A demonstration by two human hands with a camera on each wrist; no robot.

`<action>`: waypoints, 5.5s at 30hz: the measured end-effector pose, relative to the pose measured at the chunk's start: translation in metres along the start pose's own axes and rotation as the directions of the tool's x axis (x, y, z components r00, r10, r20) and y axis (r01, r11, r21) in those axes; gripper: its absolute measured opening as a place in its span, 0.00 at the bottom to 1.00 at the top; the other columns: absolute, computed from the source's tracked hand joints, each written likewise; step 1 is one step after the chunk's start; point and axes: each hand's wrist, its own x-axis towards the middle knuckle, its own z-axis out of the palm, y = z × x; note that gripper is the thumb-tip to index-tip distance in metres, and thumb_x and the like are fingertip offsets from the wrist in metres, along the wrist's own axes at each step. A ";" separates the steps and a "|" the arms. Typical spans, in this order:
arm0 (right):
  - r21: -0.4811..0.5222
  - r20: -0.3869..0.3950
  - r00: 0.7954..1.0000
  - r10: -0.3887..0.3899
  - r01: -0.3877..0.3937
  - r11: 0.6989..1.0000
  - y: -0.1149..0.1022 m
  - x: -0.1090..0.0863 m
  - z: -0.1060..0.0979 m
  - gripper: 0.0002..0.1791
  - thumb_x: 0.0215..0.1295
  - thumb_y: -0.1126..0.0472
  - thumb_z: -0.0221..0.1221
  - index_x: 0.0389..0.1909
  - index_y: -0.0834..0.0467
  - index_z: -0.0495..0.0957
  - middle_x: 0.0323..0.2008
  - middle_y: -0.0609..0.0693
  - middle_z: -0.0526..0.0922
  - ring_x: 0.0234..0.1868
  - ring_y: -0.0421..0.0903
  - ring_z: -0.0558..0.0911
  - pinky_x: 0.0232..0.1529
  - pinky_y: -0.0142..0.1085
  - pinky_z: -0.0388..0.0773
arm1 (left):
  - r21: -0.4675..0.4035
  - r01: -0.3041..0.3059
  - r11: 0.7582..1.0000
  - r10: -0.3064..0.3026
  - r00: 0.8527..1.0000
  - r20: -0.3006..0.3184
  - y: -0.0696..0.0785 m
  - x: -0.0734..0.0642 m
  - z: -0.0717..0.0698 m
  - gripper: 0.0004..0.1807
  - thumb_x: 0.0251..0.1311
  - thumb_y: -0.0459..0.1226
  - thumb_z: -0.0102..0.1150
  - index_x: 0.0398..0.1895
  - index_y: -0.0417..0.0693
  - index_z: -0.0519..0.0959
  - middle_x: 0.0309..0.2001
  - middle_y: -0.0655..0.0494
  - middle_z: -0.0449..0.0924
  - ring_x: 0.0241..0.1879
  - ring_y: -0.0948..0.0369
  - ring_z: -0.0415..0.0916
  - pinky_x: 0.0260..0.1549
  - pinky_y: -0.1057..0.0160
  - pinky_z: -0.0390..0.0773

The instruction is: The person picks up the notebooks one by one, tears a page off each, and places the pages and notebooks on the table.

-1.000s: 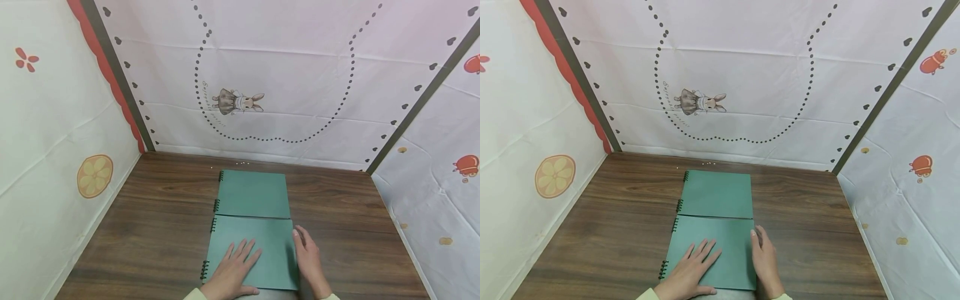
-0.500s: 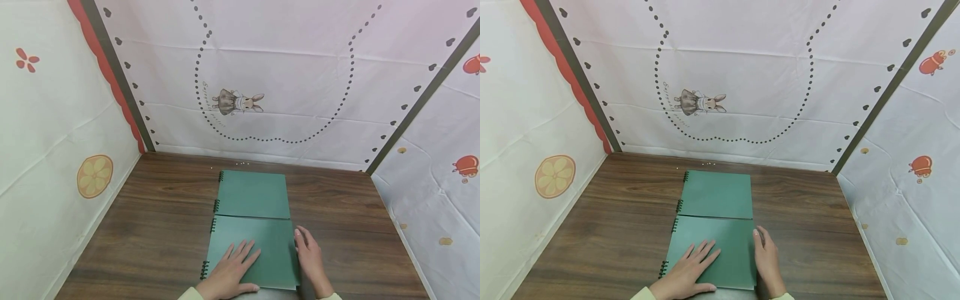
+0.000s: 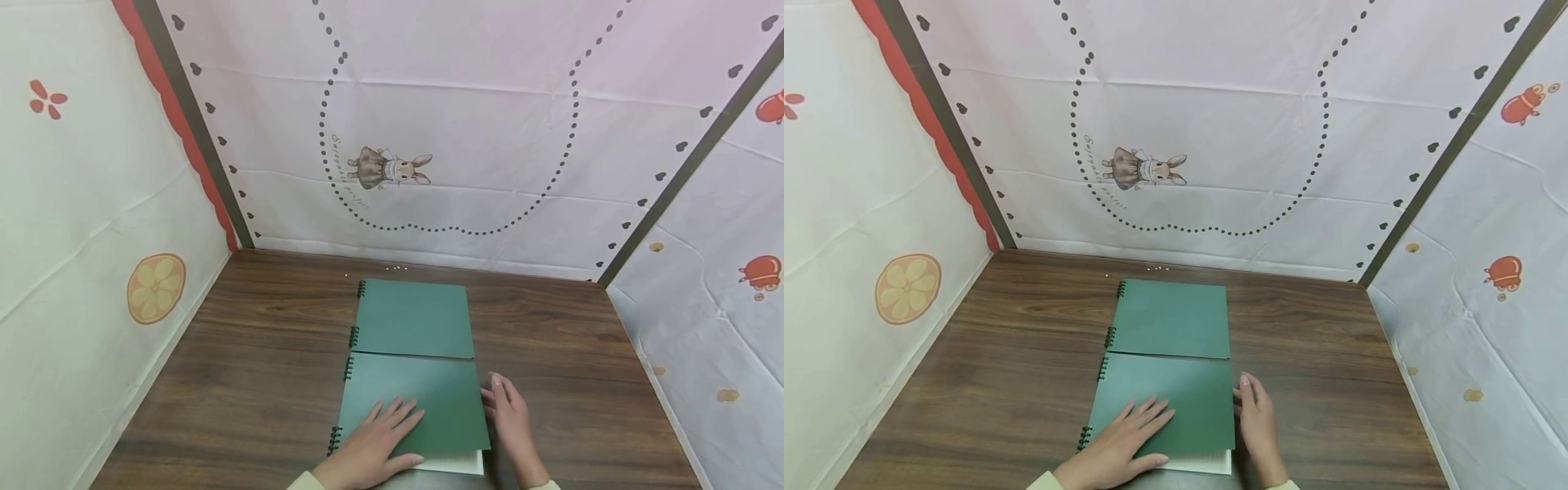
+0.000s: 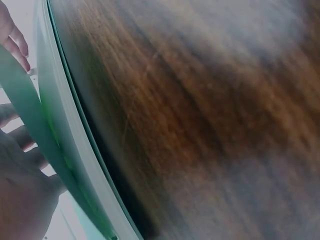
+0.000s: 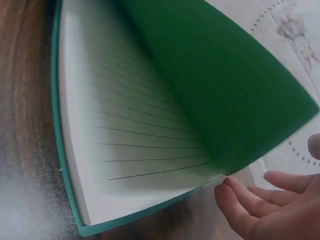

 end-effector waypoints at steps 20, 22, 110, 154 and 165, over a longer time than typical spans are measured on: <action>0.073 -0.045 0.998 -0.042 0.045 0.996 0.002 0.003 -0.009 0.34 0.78 0.44 0.30 0.67 0.67 0.61 0.68 0.68 0.65 0.64 0.63 0.73 0.59 0.51 0.76 | -0.267 0.038 0.963 -0.064 0.994 -0.088 0.002 -0.007 0.002 0.29 0.73 0.58 0.36 0.74 0.66 0.56 0.75 0.59 0.57 0.74 0.51 0.56 0.67 0.33 0.52; 0.080 -0.050 0.998 -0.046 0.050 0.996 0.002 0.003 -0.008 0.33 0.79 0.46 0.31 0.67 0.68 0.62 0.67 0.68 0.65 0.63 0.64 0.74 0.58 0.50 0.77 | -0.305 0.049 0.951 -0.081 0.992 -0.094 0.002 -0.007 0.002 0.28 0.73 0.57 0.35 0.74 0.66 0.56 0.74 0.60 0.58 0.74 0.51 0.56 0.68 0.34 0.51; -0.238 0.088 0.995 -0.054 0.074 0.968 0.000 0.031 0.011 0.32 0.76 0.39 0.37 0.66 0.58 0.67 0.64 0.62 0.73 0.56 0.56 0.80 0.52 0.46 0.81 | -0.079 0.099 0.992 -0.106 0.311 -0.944 0.013 -0.068 -0.036 0.12 0.44 0.19 0.60 0.18 0.43 0.74 0.16 0.61 0.74 0.18 0.74 0.70 0.17 0.79 0.72; -0.313 0.106 0.990 -0.096 0.125 0.941 -0.001 0.034 0.012 0.28 0.77 0.45 0.41 0.66 0.58 0.69 0.61 0.60 0.76 0.50 0.52 0.83 0.51 0.47 0.81 | -0.342 0.311 0.887 -0.378 0.063 -0.924 0.001 -0.108 -0.034 0.18 0.47 0.22 0.64 0.08 0.47 0.75 0.07 0.59 0.69 0.11 0.78 0.60 0.12 0.76 0.62; -0.341 0.108 0.992 -0.065 0.098 0.935 -0.001 0.036 0.013 0.30 0.76 0.41 0.41 0.67 0.57 0.68 0.62 0.61 0.75 0.45 0.47 0.84 0.48 0.47 0.81 | -0.486 0.356 0.798 -0.533 0.042 -0.845 -0.005 -0.115 -0.037 0.23 0.57 0.27 0.61 0.05 0.46 0.71 0.04 0.55 0.68 0.08 0.76 0.70 0.05 0.76 0.63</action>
